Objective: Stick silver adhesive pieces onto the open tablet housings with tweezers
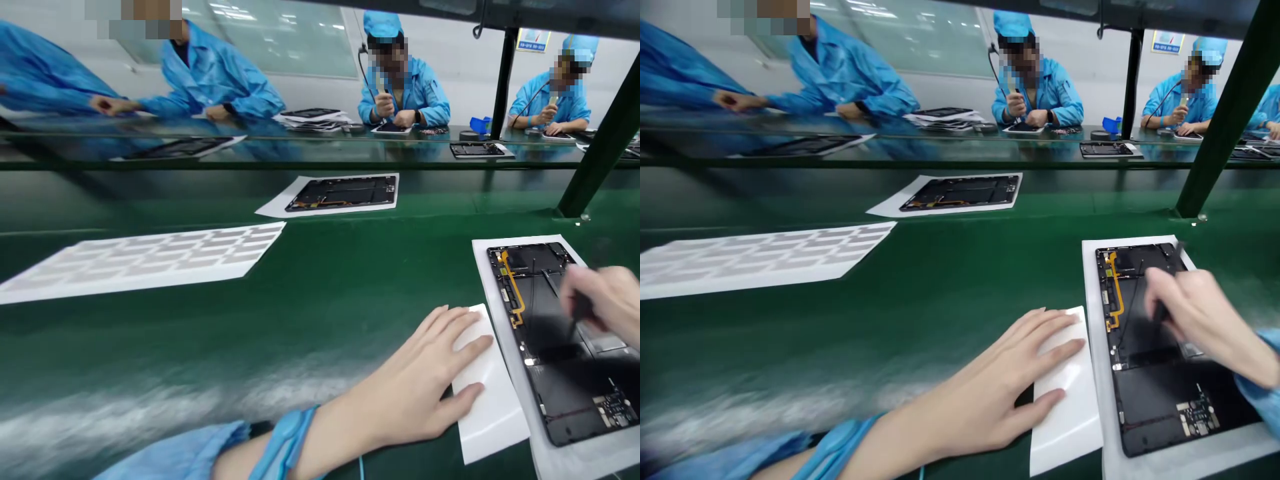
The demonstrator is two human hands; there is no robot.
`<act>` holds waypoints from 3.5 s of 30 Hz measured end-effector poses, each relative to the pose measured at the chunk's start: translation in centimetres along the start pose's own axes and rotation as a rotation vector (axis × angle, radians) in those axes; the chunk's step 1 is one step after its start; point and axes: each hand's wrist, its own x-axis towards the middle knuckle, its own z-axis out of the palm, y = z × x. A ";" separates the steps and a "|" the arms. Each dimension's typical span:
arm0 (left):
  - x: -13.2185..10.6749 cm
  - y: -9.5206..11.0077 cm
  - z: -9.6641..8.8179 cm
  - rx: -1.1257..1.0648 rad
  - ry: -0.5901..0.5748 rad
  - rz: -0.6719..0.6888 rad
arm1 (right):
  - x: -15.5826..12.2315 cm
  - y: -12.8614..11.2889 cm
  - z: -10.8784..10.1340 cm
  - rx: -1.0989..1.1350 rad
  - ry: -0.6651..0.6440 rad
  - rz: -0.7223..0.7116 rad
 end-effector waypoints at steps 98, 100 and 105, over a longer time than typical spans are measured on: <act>2.0 3.5 1.6 -0.164 0.182 0.378 | -11.4 -1.2 10.5 0.377 0.846 0.218; 1.9 3.5 1.6 -0.157 0.203 0.386 | -11.4 -1.1 10.5 0.365 0.838 0.206; 1.8 3.5 1.7 -0.155 0.166 0.377 | -11.5 -0.9 10.5 0.350 0.821 0.194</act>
